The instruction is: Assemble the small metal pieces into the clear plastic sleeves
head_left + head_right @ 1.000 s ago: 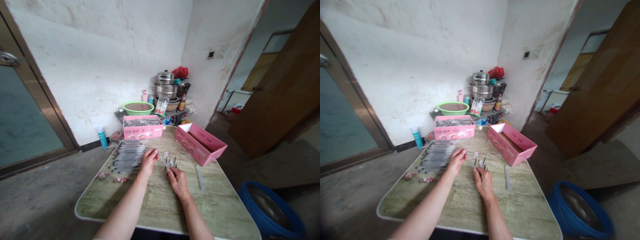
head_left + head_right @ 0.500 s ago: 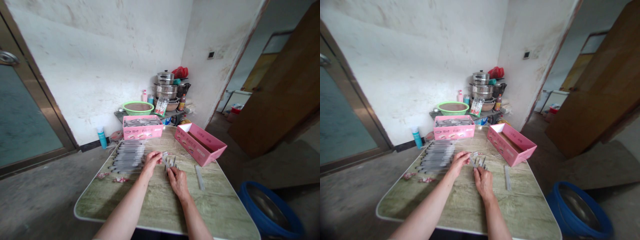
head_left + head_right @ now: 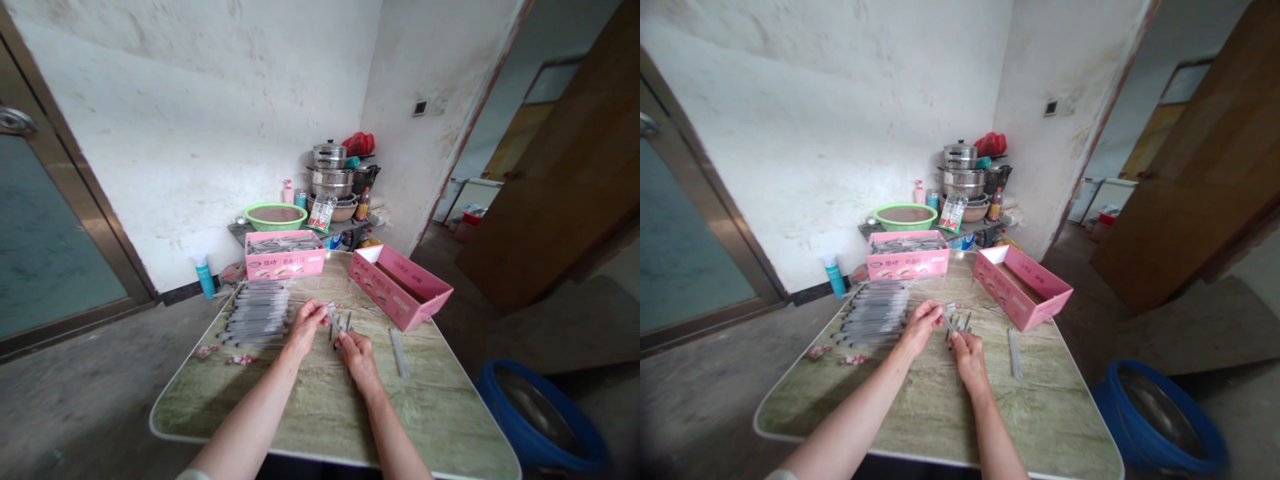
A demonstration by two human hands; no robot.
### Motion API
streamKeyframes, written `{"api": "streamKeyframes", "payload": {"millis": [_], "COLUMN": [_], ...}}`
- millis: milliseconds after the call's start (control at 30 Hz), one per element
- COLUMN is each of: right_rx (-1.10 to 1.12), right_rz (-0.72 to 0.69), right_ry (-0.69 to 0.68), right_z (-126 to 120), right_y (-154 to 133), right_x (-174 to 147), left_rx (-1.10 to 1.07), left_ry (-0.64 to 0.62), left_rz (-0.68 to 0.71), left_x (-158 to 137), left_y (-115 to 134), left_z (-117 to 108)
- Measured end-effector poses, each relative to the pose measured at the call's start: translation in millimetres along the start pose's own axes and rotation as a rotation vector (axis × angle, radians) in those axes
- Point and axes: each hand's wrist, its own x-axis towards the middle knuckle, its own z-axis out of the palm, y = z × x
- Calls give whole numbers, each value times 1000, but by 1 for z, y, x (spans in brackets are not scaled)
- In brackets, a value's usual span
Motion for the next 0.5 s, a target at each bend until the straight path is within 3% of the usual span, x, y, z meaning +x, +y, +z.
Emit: {"api": "streamKeyframes", "payload": {"millis": [133,300,500], "right_rx": [102,52,-70], "right_rz": [62,-12,-68], "right_ry": [-91,-24,127], "right_z": [3,-1,-10], "right_y": [4,-8,-13], "right_x": [2,1,-2], "left_rx": [62,139,391], "left_ry": [47,125,354], "left_rz": [38,178,524], "left_x": [-2,-1,9], "left_y": [-1,6,71], "left_z": [8,6,-24]}}
